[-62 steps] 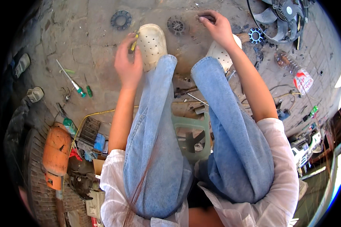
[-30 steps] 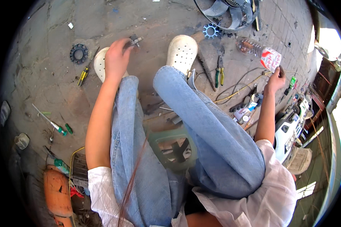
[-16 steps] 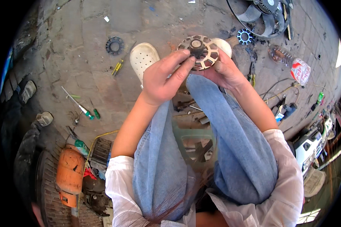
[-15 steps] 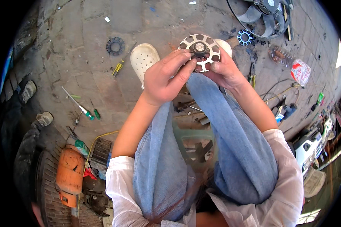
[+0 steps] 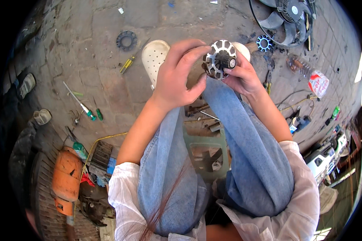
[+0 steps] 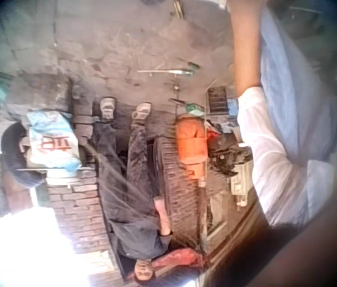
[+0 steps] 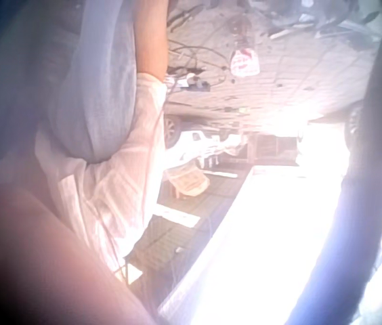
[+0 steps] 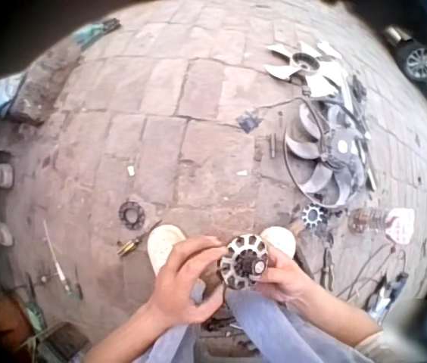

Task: The person sits on a low stool in a cluttered workshop, using a hammer and pliers to work on small metal gears and mechanical components. They repeatedly strike the parts with the hammer and use pliers to adjust or remove small pieces, occasionally inspecting the components closely.

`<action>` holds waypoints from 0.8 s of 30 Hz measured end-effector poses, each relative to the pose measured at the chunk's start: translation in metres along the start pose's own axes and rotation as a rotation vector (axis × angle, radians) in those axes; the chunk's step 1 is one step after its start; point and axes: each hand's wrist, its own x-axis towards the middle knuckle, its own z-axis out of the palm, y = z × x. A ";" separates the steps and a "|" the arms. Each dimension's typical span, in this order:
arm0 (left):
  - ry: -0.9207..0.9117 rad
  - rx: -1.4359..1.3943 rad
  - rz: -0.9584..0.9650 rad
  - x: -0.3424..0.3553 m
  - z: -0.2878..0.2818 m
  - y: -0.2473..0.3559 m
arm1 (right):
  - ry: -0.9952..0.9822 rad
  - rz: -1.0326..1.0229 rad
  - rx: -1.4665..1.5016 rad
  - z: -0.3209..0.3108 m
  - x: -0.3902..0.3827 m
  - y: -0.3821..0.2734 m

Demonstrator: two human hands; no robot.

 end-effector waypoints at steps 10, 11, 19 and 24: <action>-0.021 -0.337 -0.385 -0.017 0.022 -0.017 | 0.129 -0.372 -1.214 0.019 0.007 -0.007; -0.041 -0.293 -0.413 -0.016 0.023 -0.018 | 0.159 -0.309 -1.138 0.020 0.008 -0.005; -0.052 -0.061 -0.514 -0.017 0.027 -0.024 | 0.280 0.052 -0.707 0.021 0.016 -0.002; 0.014 0.093 -0.348 -0.013 0.026 -0.025 | 0.296 0.115 -0.684 0.020 0.015 -0.005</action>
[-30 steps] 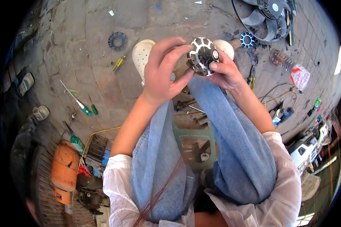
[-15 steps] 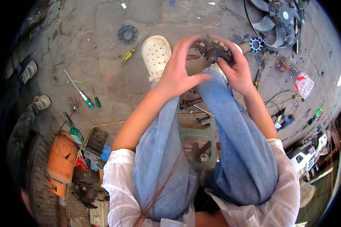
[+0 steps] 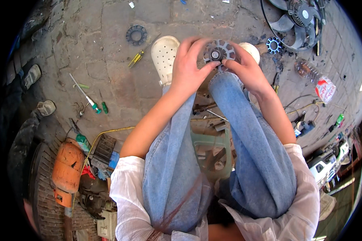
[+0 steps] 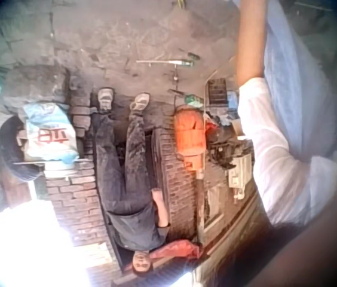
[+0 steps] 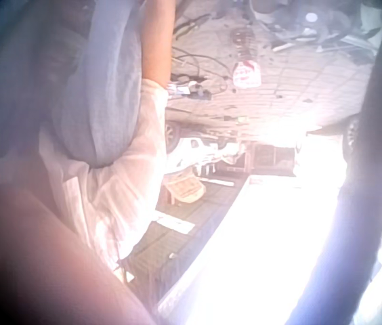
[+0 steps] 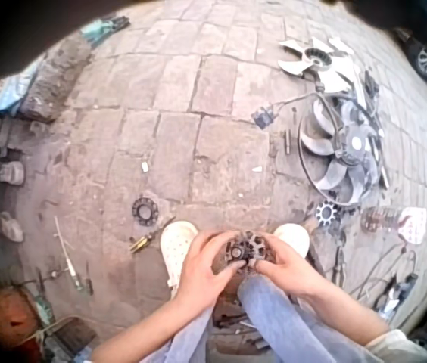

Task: The person sits on a low stool in a cluttered workshop, using a hammer and pliers to work on small metal gears and mechanical components. They repeatedly strike the parts with the hammer and use pliers to adjust or remove small pieces, occasionally inspecting the components closely.

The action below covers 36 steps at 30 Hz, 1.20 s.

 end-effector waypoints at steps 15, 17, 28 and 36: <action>-0.103 -1.466 -0.583 -0.014 -0.006 -0.035 | 0.011 -0.289 -0.346 0.004 -0.014 -0.025; -0.100 -1.496 -0.543 -0.012 -0.006 -0.037 | 0.022 -0.304 -0.340 0.008 -0.013 -0.027; 0.508 -0.432 -0.241 0.039 -0.068 -0.084 | -0.462 -0.874 -0.795 0.056 -0.053 -0.107; 0.510 0.349 -0.330 0.032 -0.095 -0.134 | -0.821 -1.076 -0.513 0.113 -0.101 -0.162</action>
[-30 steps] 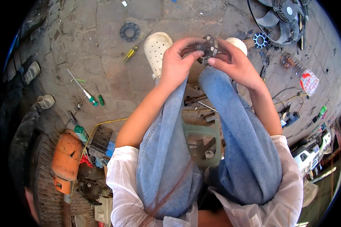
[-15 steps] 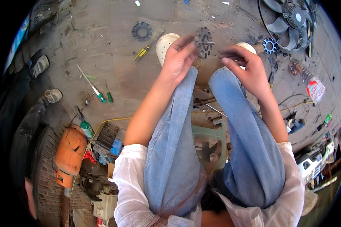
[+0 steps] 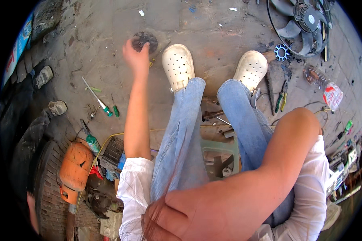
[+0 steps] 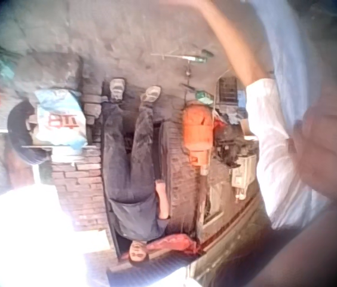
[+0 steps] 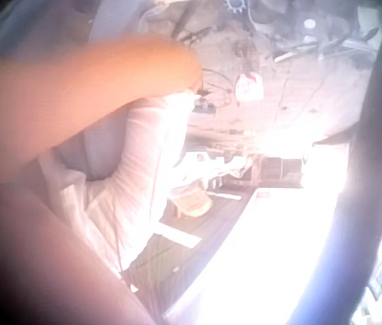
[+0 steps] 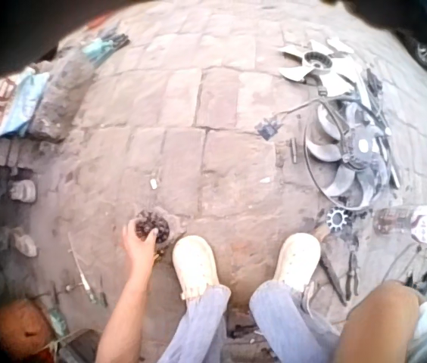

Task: The person sits on a low stool in a cluttered workshop, using a hammer and pliers to work on small metal gears and mechanical components. They repeatedly strike the parts with the hammer and use pliers to adjust or remove small pieces, occasionally inspecting the components closely.

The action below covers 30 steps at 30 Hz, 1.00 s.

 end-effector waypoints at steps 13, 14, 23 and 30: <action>-0.048 0.240 -0.025 -0.004 0.013 -0.002 | 0.322 -0.110 -0.647 0.005 -0.035 0.002; -0.050 0.254 -0.030 -0.004 0.012 -0.003 | 0.362 -0.144 -0.636 0.005 -0.037 0.008; 0.061 0.059 0.023 -0.006 0.021 -0.002 | 0.318 0.659 -0.465 -0.027 -0.102 0.075; 0.199 -0.438 -0.471 0.019 0.039 0.004 | 0.723 1.257 -0.544 0.000 -0.229 0.135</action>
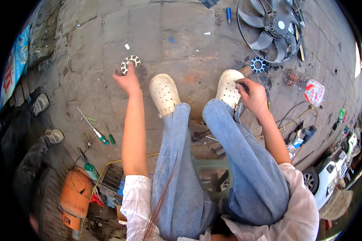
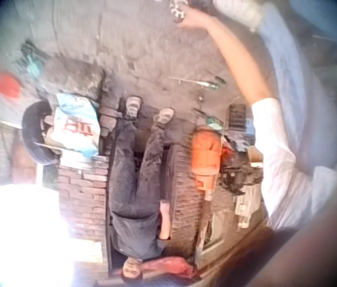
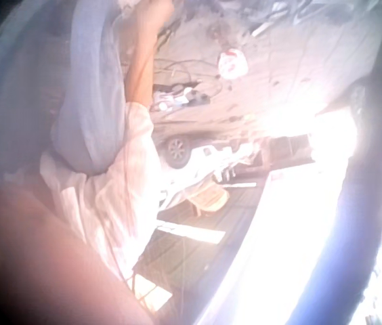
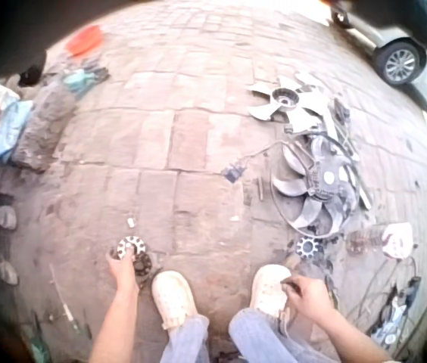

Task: The person sits on a low stool in a cluttered workshop, using a hammer and pliers to work on small metal gears and mechanical components. They repeatedly strike the parts with the hammer and use pliers to adjust or remove small pieces, occasionally inspecting the components closely.

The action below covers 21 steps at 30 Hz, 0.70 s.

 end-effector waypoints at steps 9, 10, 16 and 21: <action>-0.289 0.051 -0.271 0.036 -0.013 0.000 | 0.179 0.197 -0.002 0.019 -0.036 0.099; -0.287 0.080 -0.239 0.032 -0.013 0.006 | 0.170 0.201 0.034 0.019 -0.035 0.101; -0.436 -0.065 -0.187 0.001 -0.004 0.023 | 0.176 0.192 0.042 0.017 -0.023 0.111; -0.517 -0.152 -0.300 0.012 0.007 0.042 | 0.322 0.366 0.240 0.018 -0.003 0.159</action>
